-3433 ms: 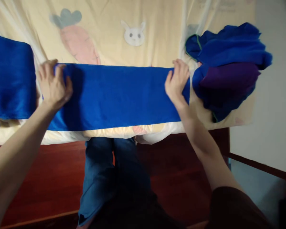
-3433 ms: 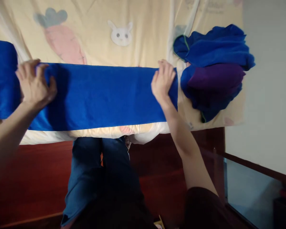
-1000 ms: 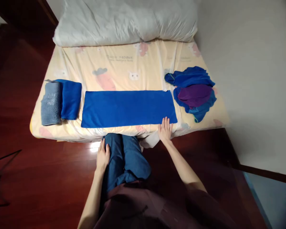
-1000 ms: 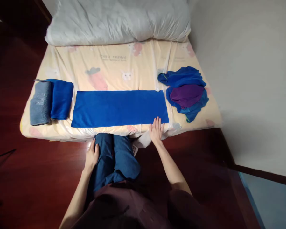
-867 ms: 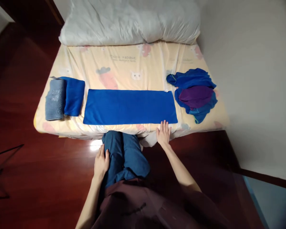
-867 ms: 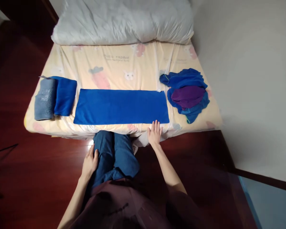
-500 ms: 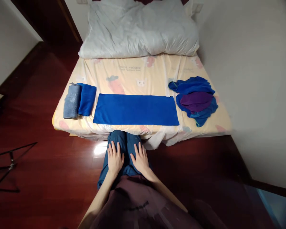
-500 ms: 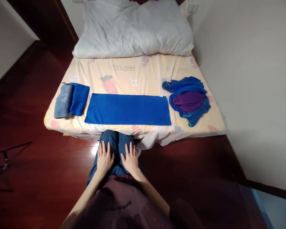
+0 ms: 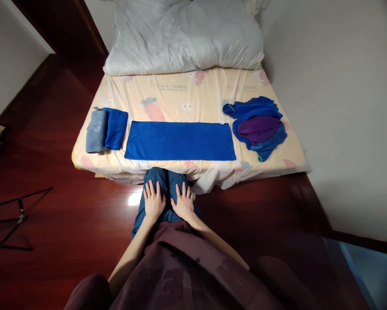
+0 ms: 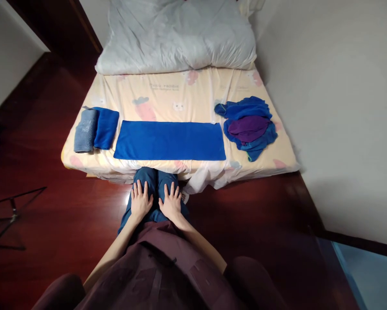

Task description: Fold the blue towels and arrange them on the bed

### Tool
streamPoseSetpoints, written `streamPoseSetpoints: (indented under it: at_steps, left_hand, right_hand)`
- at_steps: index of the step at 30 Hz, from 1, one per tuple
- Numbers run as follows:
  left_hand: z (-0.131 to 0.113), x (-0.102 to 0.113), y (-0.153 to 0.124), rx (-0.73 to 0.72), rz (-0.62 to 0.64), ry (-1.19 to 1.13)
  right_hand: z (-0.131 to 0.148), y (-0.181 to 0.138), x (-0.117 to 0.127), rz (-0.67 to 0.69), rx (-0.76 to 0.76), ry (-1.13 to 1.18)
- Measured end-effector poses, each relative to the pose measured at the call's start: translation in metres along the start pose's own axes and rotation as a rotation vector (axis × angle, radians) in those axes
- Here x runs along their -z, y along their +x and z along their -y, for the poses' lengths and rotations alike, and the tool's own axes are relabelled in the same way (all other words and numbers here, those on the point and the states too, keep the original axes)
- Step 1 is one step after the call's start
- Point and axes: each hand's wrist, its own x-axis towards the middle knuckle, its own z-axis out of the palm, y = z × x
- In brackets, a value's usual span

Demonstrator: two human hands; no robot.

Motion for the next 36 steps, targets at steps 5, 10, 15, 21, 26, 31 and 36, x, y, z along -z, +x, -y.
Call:
streamPoseSetpoints:
  at_steps: [5,10,15,21,26,31,36]
  left_hand:
    - [-0.013,-0.006,0.008,-0.026,0.036,-0.099]
    - [-0.049,-0.013,0.03,-0.229,0.215,-0.464]
    - [-0.093,-0.02,0.057,-0.145,0.205,-0.733]
    - [-0.142,-0.038,0.086,0.482,0.166,-1.553]
    - [-0.157,-0.037,0.1,0.733,0.165,-2.285]
    - [-0.146,-0.034,0.111,0.704,0.156,-2.41]
    - [-0.141,-0.039,0.121,0.628,0.156,-2.415]
  right_hand:
    - [-0.004,0.0,0.001,0.007,0.017,0.008]
    - [-0.008,0.003,-0.004,0.036,0.017,0.005]
    - [-0.011,0.008,-0.011,0.037,0.011,0.016]
    - [-0.019,0.008,-0.016,0.039,0.076,0.012]
    - [-0.023,0.011,-0.015,0.027,0.113,0.074]
    - [-0.024,0.013,-0.02,0.075,0.077,0.054]
    - [-0.022,0.013,-0.019,0.04,0.063,0.028]
